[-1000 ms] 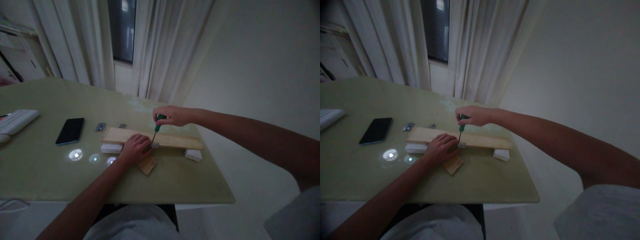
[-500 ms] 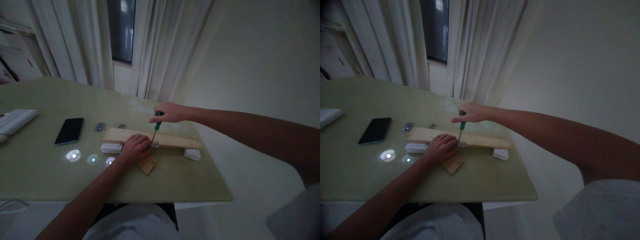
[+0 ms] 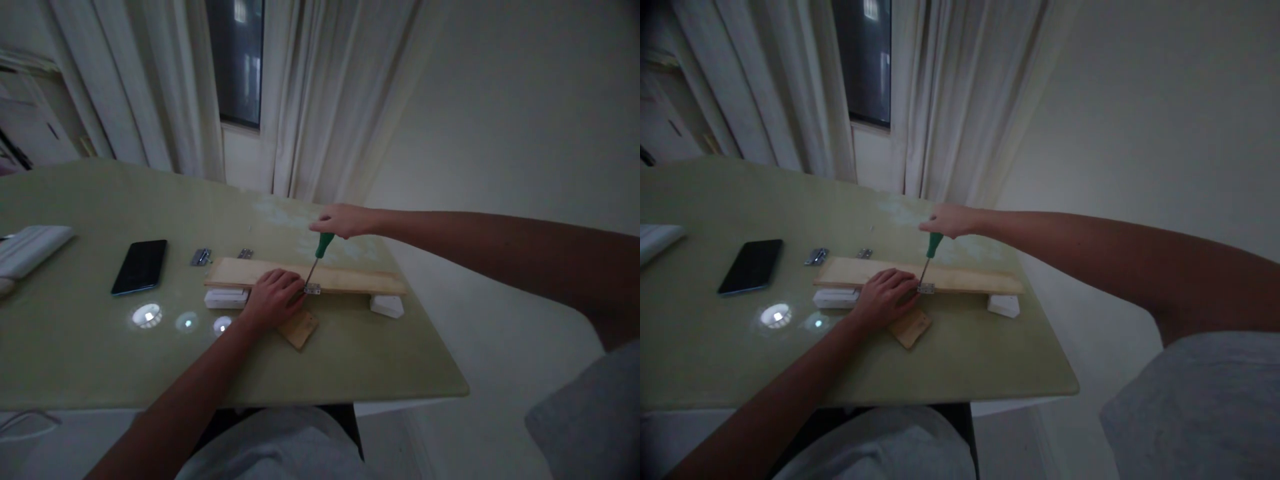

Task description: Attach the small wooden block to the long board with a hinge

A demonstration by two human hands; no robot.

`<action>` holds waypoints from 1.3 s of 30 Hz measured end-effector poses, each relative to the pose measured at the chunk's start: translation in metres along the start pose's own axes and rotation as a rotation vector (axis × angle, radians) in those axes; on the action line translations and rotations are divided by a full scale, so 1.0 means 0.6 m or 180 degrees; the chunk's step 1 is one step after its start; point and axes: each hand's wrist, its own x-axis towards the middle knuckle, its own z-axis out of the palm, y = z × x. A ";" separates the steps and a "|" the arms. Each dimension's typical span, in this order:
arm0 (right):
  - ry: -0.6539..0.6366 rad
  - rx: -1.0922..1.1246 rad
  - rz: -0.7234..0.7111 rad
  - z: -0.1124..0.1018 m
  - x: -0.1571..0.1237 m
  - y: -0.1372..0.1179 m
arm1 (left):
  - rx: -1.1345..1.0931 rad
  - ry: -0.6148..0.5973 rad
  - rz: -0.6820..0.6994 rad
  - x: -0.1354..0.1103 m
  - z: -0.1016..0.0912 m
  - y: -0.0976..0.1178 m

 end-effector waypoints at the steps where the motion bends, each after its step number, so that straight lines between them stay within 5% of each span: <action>1: 0.0057 0.0010 -0.0288 -0.003 -0.001 0.001 | -0.0019 0.0010 0.0006 0.000 0.000 0.000; 4: -0.0134 0.0033 -0.1069 -0.012 -0.003 -0.001 | -0.0056 0.0043 0.0004 -0.001 0.001 0.000; 7: -0.0314 -0.0303 -0.0473 -0.013 0.002 -0.006 | -0.0041 0.0074 -0.0012 -0.001 0.001 0.000; 10: -0.0034 -0.0869 -0.0023 -0.005 0.007 -0.009 | -0.0013 0.0122 -0.0008 0.000 0.002 0.000; 15: 0.0029 -0.0311 -0.1326 0.006 -0.001 -0.007 | -0.0040 0.0103 -0.0021 0.001 0.001 0.000; 21: -0.0169 -0.0118 0.0334 0.007 0.008 -0.011 | -0.0047 0.0143 -0.0102 0.000 0.000 0.001; 27: 0.0056 -0.0059 -0.1127 -0.005 0.008 -0.017 | -0.0055 0.0118 -0.0143 0.002 -0.003 0.003; 32: -0.0037 -0.0263 -0.0066 0.001 0.005 -0.010 | -0.0056 0.0110 -0.0181 0.002 -0.003 0.003; 37: 0.0040 -0.0181 -0.1393 0.005 -0.007 -0.014 | -0.0101 0.0119 -0.0205 0.002 -0.003 0.003; 39: -0.0070 -0.0144 -0.1011 0.003 -0.006 -0.011 | -0.0097 0.0137 -0.0207 0.003 -0.002 0.003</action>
